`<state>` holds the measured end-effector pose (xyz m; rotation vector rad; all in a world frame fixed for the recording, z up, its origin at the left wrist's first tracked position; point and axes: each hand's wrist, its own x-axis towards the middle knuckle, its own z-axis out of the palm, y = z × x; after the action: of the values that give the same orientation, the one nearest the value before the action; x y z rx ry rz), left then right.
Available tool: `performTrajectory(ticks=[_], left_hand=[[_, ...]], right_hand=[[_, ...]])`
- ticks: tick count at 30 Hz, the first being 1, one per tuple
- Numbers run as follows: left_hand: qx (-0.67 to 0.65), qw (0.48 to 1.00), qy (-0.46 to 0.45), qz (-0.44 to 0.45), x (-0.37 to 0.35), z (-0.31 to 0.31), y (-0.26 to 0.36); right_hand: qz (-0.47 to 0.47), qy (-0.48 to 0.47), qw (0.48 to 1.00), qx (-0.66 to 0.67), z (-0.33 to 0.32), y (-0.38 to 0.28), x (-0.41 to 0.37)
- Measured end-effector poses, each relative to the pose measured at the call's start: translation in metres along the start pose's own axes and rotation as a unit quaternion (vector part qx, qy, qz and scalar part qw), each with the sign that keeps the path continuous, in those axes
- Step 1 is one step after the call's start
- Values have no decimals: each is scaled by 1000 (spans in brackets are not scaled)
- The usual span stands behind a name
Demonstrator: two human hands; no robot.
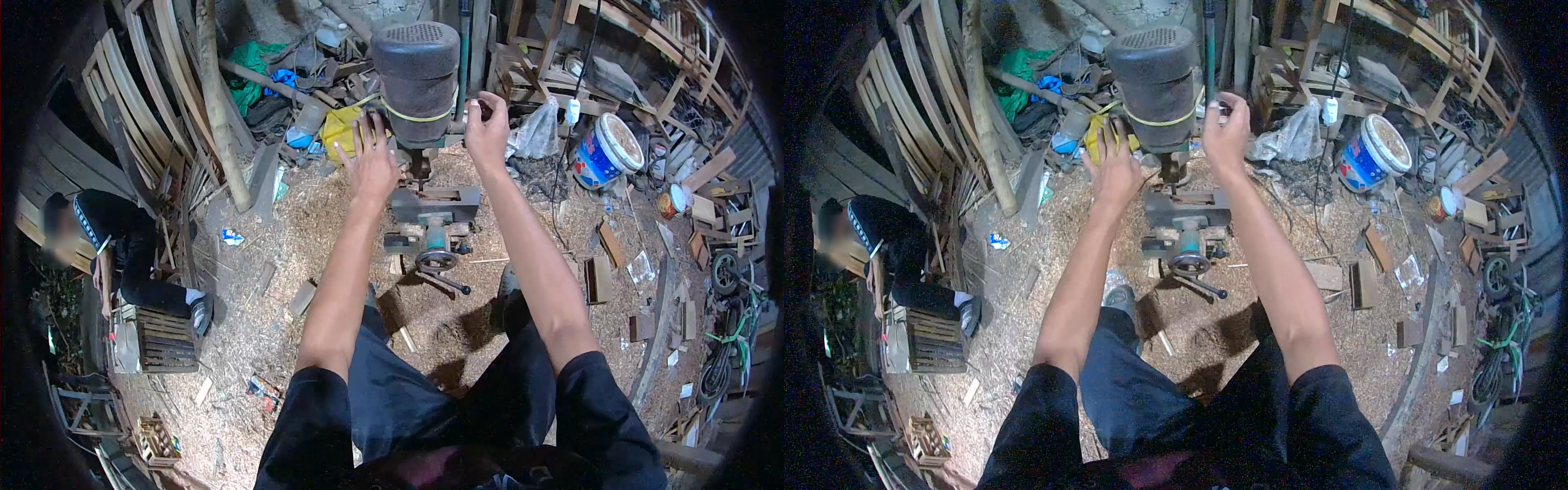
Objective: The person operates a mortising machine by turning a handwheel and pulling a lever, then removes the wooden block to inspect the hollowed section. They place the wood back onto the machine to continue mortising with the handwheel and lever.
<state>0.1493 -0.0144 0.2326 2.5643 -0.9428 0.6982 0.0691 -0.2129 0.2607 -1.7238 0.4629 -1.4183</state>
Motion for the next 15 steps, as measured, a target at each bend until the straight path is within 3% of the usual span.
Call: performTrajectory(ticks=[4, 5, 8, 10, 12, 14, 15], left_hand=[[-30, 999, 19, 8, 5, -1, 3], [-35, 999, 6, 5, 6, -11, 8], [-118, 986, 118, 24, 24, -40, 19], [-173, 967, 172, 67, 46, -72, 28], [-194, 957, 187, 110, 71, -97, 41], [-209, 955, 167, 128, 91, -93, 51], [-207, 952, 193, 116, 95, -86, 53]], right_hand=[[-45, 10, 999, -21, 29, 11, 53], [-27, -6, 999, -28, 34, 1, 70], [3, -55, 997, -60, 47, -20, 119], [67, -120, 991, -5, 60, -8, 160], [174, -157, 970, 70, 60, -44, 175], [112, -162, 978, 70, 96, 4, 237], [146, -125, 980, -49, 87, -35, 242]])
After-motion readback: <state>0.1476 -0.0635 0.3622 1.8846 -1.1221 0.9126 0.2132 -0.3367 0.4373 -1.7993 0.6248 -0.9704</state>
